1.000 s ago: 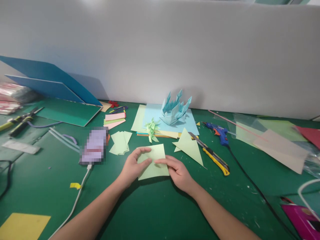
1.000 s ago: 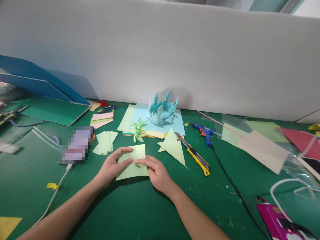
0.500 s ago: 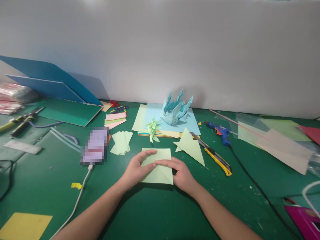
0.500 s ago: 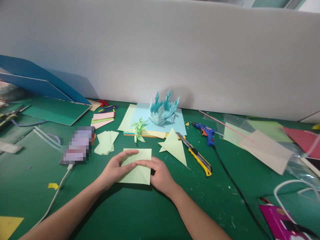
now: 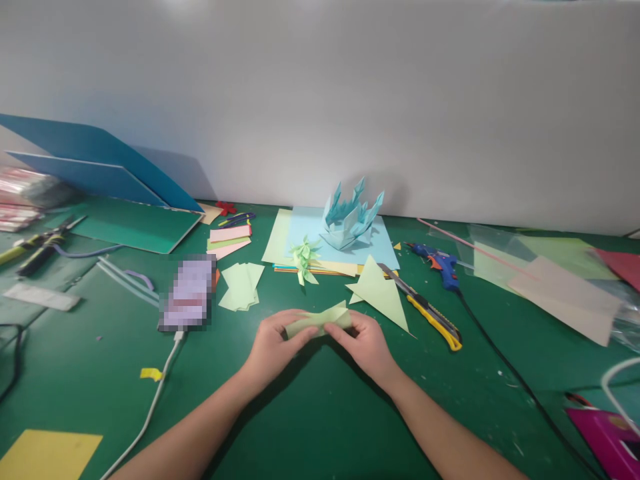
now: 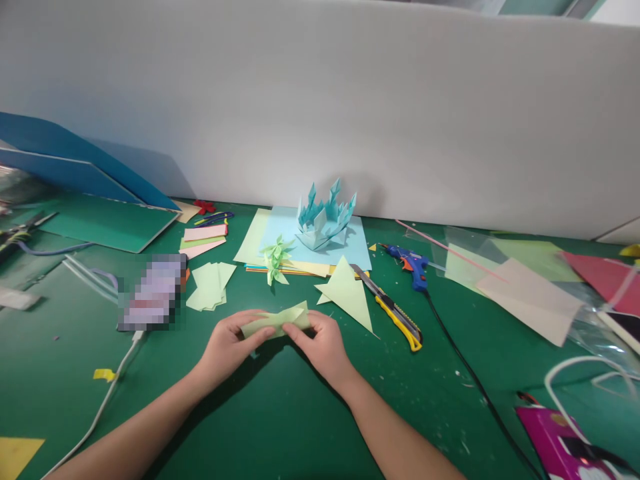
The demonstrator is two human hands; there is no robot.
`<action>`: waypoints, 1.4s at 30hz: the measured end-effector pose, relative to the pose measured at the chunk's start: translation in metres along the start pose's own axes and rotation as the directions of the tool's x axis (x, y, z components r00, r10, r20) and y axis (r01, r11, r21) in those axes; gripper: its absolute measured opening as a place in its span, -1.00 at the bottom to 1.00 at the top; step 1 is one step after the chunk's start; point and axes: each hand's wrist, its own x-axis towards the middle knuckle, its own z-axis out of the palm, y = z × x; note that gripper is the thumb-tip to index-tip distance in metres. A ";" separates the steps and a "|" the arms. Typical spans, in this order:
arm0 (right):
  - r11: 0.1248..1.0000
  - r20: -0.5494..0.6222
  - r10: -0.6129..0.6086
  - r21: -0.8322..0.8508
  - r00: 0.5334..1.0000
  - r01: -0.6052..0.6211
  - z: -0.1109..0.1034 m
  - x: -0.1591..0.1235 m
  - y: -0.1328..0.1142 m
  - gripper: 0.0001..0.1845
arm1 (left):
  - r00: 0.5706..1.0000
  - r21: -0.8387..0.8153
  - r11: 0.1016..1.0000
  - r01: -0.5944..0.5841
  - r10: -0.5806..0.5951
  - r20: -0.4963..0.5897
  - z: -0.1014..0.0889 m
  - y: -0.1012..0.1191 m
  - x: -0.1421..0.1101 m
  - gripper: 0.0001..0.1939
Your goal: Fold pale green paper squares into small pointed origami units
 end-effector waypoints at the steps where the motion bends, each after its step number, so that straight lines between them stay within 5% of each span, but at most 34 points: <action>1: 1.000 0.003 0.001 0.017 1.000 -0.002 0.000 0.000 -0.001 -0.79 | 0.999 0.019 1.000 0.003 -0.003 -0.043 0.001 -0.001 0.000 -0.87; 10: 0.994 -0.001 0.057 0.092 0.998 -0.056 0.002 0.000 0.000 -0.79 | 0.994 -0.028 1.000 0.010 -0.013 -0.105 0.004 -0.005 -0.001 -0.92; 17: 0.979 -0.015 0.161 0.126 0.987 -0.158 0.003 0.000 -0.003 -0.75 | 0.999 0.032 0.999 0.038 -0.037 -0.013 0.005 -0.002 -0.002 -0.61; 25: 0.929 0.001 0.230 0.299 0.973 -0.220 0.005 0.001 -0.005 -0.59 | 0.992 0.226 0.973 -0.054 0.027 0.123 0.008 -0.003 -0.003 -0.85; 34: 0.916 0.151 0.284 0.251 0.947 -0.314 0.004 0.002 -0.006 -0.69 | 0.988 -0.125 0.988 0.087 -0.069 0.135 0.011 -0.001 -0.003 -0.79; 42: 0.919 0.116 0.296 0.235 0.948 -0.316 0.003 0.002 -0.007 -0.67 | 0.989 -0.164 0.981 0.099 -0.079 0.128 0.011 -0.001 -0.004 -0.78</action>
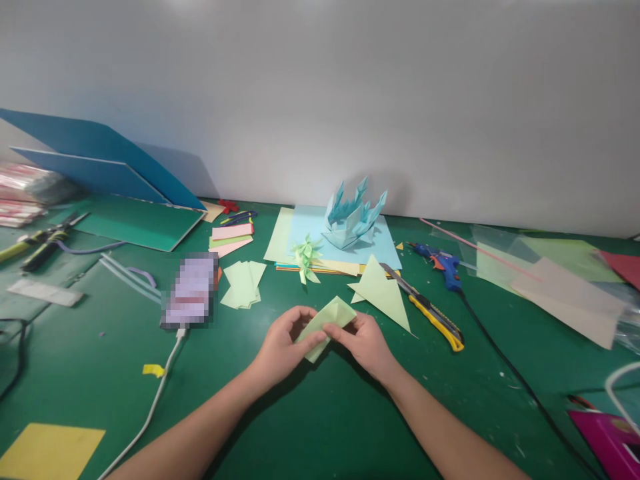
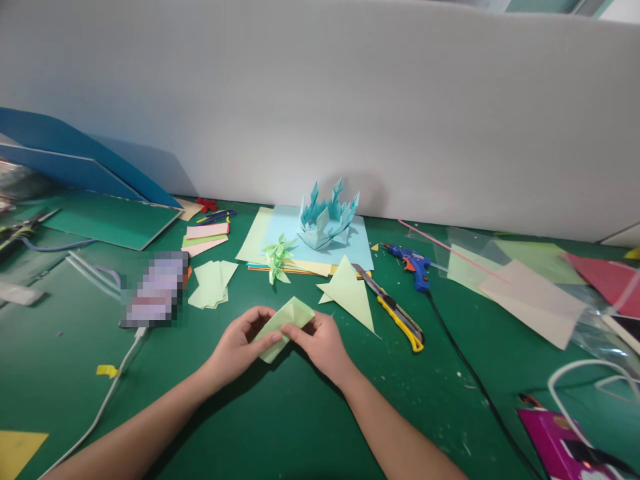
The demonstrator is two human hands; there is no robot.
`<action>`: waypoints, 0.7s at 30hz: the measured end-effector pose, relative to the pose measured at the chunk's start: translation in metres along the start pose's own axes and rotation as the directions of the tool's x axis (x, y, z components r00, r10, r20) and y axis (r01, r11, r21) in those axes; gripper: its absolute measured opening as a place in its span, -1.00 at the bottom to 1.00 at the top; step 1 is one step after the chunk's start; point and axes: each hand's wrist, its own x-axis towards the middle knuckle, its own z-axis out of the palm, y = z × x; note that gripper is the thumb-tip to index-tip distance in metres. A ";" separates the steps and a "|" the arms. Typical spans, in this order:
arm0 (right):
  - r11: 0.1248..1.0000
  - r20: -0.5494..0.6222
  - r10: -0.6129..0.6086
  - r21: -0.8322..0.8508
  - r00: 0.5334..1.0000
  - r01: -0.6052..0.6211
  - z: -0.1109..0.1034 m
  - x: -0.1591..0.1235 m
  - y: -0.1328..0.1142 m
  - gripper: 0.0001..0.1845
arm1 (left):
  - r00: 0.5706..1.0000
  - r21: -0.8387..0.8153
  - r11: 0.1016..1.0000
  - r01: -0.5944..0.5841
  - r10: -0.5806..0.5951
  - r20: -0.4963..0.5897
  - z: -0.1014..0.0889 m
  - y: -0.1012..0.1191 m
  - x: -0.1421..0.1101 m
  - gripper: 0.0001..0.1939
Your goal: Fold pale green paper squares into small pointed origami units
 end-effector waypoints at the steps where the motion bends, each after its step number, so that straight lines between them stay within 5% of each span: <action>1: 1.000 0.002 0.000 0.002 1.000 0.000 0.000 0.000 -0.001 -0.66 | 1.000 0.013 1.000 -0.001 0.001 -0.008 0.000 -0.001 0.000 -0.79; 10: 1.000 -0.002 -0.018 -0.005 1.000 0.018 0.002 0.000 -0.002 -0.66 | 0.978 0.283 0.944 -0.172 0.198 -0.064 -0.004 0.001 0.001 -0.82; 21: 0.998 -0.038 -0.041 -0.039 0.998 0.040 0.005 -0.001 -0.001 -0.64 | 0.972 0.301 0.932 -0.202 0.229 -0.058 -0.005 -0.002 0.000 -0.76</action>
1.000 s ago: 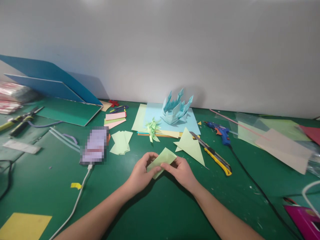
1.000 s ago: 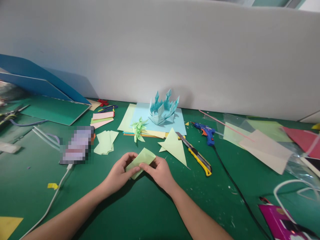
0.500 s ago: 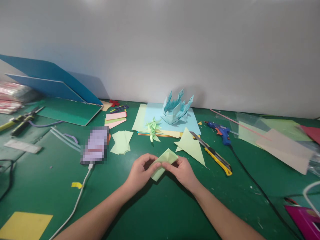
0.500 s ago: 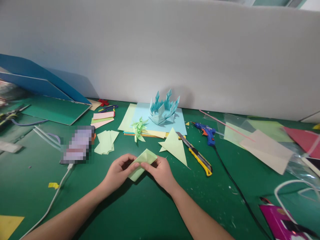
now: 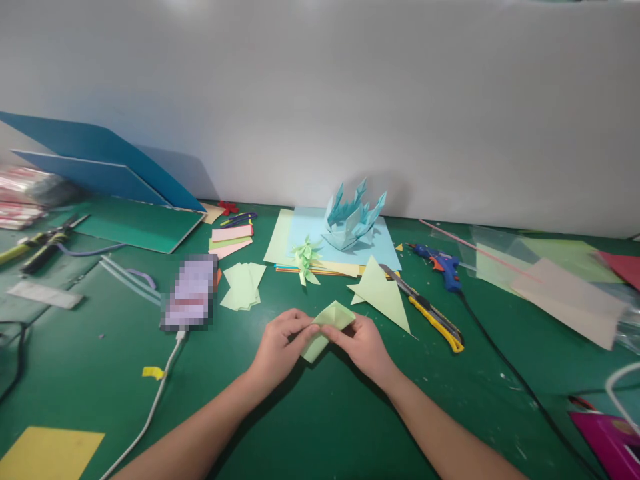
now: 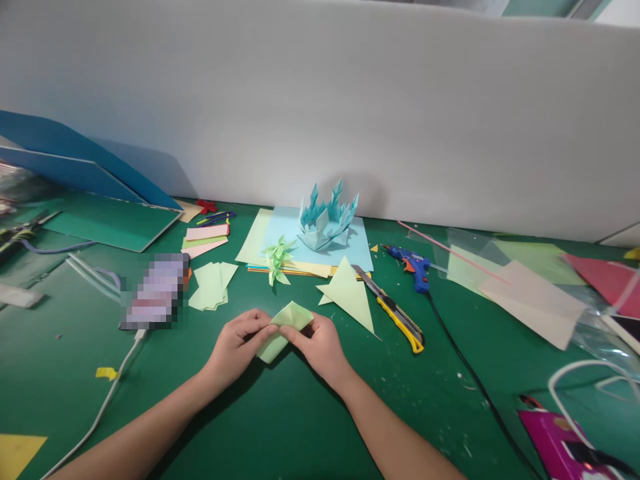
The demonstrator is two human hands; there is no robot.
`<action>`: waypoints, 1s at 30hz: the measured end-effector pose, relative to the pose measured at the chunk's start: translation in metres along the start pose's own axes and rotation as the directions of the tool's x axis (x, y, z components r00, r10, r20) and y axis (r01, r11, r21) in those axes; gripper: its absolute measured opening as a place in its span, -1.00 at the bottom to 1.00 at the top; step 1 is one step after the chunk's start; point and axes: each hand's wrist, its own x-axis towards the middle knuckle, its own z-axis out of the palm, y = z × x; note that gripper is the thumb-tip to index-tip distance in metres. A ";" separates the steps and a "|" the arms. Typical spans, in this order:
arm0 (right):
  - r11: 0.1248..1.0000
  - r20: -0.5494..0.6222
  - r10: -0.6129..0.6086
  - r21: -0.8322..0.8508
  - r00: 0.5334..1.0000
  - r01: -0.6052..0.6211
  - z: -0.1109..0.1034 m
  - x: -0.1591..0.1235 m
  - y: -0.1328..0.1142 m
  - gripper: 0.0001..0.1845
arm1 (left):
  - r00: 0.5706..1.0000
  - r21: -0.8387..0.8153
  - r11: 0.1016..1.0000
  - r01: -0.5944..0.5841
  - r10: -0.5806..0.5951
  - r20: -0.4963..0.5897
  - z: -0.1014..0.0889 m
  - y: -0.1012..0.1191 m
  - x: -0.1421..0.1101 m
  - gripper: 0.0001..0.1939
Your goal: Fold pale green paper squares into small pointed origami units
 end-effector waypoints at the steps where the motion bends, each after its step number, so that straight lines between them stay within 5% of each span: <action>1: 1.000 0.002 0.000 -0.002 1.000 0.000 0.000 0.000 0.000 -0.63 | 1.000 -0.001 1.000 -0.001 0.001 -0.001 0.000 0.000 0.000 -0.75; 13: 0.997 0.028 -0.021 -0.069 0.999 0.023 0.002 -0.001 0.001 -0.65 | 0.999 0.029 0.999 -0.041 0.040 0.025 0.001 0.002 0.001 -0.73; 23: 0.999 -0.069 -0.020 -0.037 0.997 0.018 -0.002 0.001 0.002 -0.55 | 0.996 0.031 0.998 0.052 -0.054 0.076 -0.001 0.002 0.003 -0.68; 27: 0.998 -0.065 -0.031 -0.060 0.997 0.027 -0.003 0.001 0.001 -0.55 | 0.987 -0.048 0.989 0.143 -0.138 0.081 0.001 0.001 0.001 -0.86; 30: 0.995 -0.081 -0.033 -0.096 0.996 0.025 -0.004 0.001 -0.001 -0.56 | 0.983 -0.111 0.977 0.180 -0.173 0.065 0.001 0.000 0.000 -0.72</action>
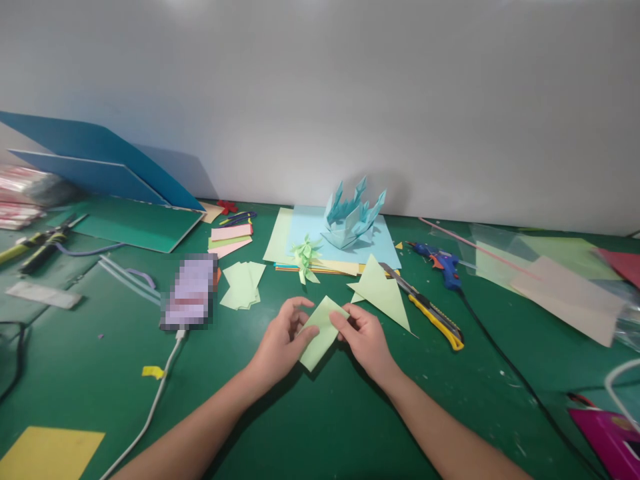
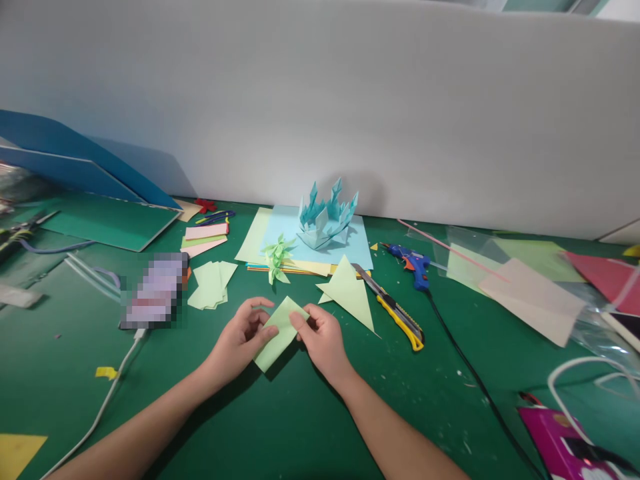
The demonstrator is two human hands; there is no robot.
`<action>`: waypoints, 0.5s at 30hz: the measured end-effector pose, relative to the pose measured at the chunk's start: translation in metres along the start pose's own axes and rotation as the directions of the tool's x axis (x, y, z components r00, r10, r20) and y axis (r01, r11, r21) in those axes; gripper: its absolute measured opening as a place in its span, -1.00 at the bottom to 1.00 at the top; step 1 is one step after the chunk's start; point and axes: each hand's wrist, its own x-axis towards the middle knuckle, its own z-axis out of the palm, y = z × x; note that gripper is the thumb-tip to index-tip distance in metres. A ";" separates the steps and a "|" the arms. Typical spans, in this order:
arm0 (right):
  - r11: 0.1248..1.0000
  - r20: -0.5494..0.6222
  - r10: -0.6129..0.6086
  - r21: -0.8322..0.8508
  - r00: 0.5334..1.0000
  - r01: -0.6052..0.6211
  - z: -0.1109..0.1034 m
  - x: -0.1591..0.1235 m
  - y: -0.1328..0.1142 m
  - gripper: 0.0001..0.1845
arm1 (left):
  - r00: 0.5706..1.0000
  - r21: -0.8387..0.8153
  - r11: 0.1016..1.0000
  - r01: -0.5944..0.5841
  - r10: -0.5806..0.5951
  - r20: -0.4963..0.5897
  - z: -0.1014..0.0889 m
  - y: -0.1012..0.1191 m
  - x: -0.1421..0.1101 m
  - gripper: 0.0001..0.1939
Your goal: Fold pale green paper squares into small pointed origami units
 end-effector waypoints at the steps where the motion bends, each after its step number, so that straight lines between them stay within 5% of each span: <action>1: 1.000 -0.007 0.000 -0.010 1.000 0.000 0.000 0.000 0.000 -0.57 | 1.000 0.015 1.000 -0.027 0.026 0.009 0.000 0.000 0.000 -0.77; 6: 1.000 -0.021 0.005 -0.003 1.000 -0.005 -0.001 0.000 0.001 -0.62 | 0.974 0.116 0.972 -0.202 0.187 0.124 -0.001 0.002 0.000 -0.79; 15: 1.000 0.170 -0.012 -0.001 0.985 0.012 -0.001 0.002 0.004 -0.57 | 0.980 0.170 0.967 -0.192 0.198 -0.020 -0.001 0.000 0.000 -0.75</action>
